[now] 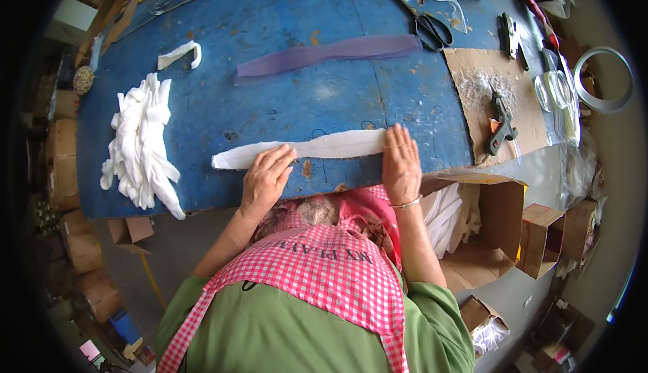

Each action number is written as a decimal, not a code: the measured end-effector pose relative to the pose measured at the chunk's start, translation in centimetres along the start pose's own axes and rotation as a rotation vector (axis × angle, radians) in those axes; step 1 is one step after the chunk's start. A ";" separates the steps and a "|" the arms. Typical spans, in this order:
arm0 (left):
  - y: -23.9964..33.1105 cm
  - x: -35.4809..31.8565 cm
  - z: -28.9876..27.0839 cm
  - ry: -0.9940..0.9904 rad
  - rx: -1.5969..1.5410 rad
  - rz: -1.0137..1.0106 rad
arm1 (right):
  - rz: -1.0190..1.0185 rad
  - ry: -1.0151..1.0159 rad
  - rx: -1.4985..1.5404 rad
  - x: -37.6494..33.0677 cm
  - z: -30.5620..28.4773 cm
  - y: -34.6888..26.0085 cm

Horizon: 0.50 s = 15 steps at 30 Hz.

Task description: The person wraps plastic inserts with fabric strips, securing them with hot glue using a glue gun, and places the finished pieces into a box.

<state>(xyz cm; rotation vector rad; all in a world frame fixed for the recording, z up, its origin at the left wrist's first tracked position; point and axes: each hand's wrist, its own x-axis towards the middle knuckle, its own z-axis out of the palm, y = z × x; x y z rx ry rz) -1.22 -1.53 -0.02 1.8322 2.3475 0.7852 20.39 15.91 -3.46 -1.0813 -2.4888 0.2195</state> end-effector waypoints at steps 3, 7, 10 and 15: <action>-0.1 0.0 0.1 -0.012 -0.004 -0.006 | 0.144 0.076 -0.225 -0.7 -1.2 3.1; 0.9 -0.1 0.6 -0.031 -0.023 0.009 | 0.215 0.317 -0.085 -3.7 -4.6 3.6; 2.4 1.2 1.8 -0.103 -0.112 0.110 | 0.729 0.069 0.832 -6.0 -4.9 2.7; 5.6 3.0 4.1 -0.240 -0.196 0.284 | 1.264 0.047 1.620 -9.0 -3.6 3.5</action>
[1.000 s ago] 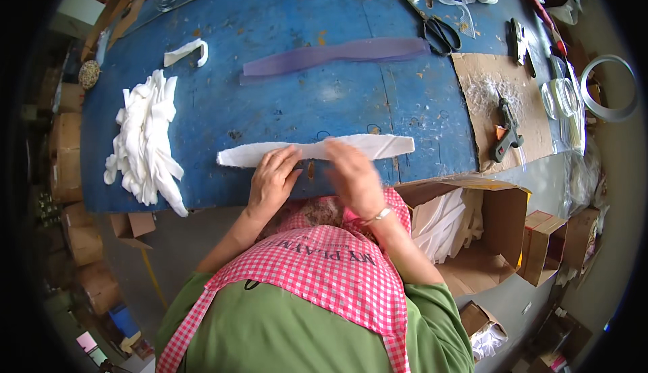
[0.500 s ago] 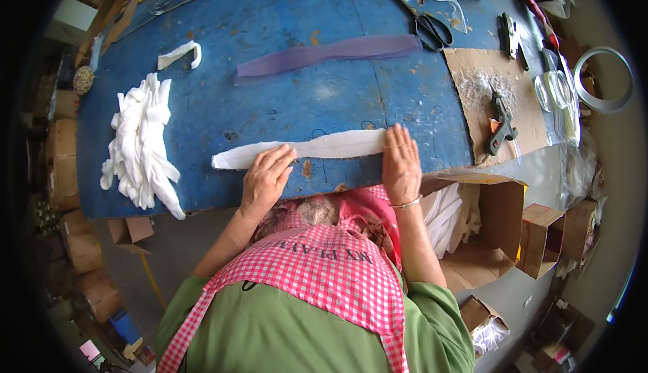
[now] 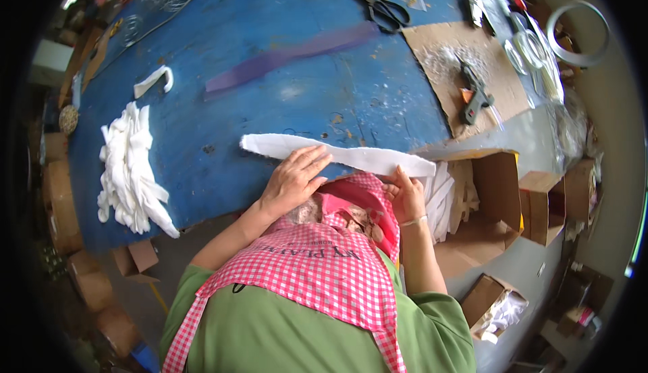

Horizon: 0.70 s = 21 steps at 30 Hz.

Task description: The person wraps plastic inserts with fabric strips, securing them with hot glue using a glue gun, and places the finished pieces into a box.

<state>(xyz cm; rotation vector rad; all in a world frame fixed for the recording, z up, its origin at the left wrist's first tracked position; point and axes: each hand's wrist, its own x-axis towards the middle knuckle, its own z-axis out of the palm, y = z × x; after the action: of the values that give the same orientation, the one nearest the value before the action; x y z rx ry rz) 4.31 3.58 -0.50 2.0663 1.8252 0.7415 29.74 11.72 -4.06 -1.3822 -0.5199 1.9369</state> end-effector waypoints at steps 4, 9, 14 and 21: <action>1.4 1.2 0.7 -0.079 -0.012 0.190 | -0.052 0.051 0.219 1.2 -3.9 -0.4; 0.9 0.7 -0.3 0.036 -0.030 0.017 | -0.124 0.318 0.264 1.5 -13.8 0.3; -0.5 -0.9 -0.5 0.017 0.044 -0.024 | -0.080 0.519 0.452 2.7 -26.5 6.4; -0.6 -1.1 -0.2 -0.001 0.083 -0.046 | -0.006 0.876 0.656 2.4 -35.0 16.0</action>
<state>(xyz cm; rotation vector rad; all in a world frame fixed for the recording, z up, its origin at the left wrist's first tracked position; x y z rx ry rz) 3.64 2.56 -0.88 2.0672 1.9275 0.6634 57.15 0.22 -28.66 -1.5580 0.4838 1.1303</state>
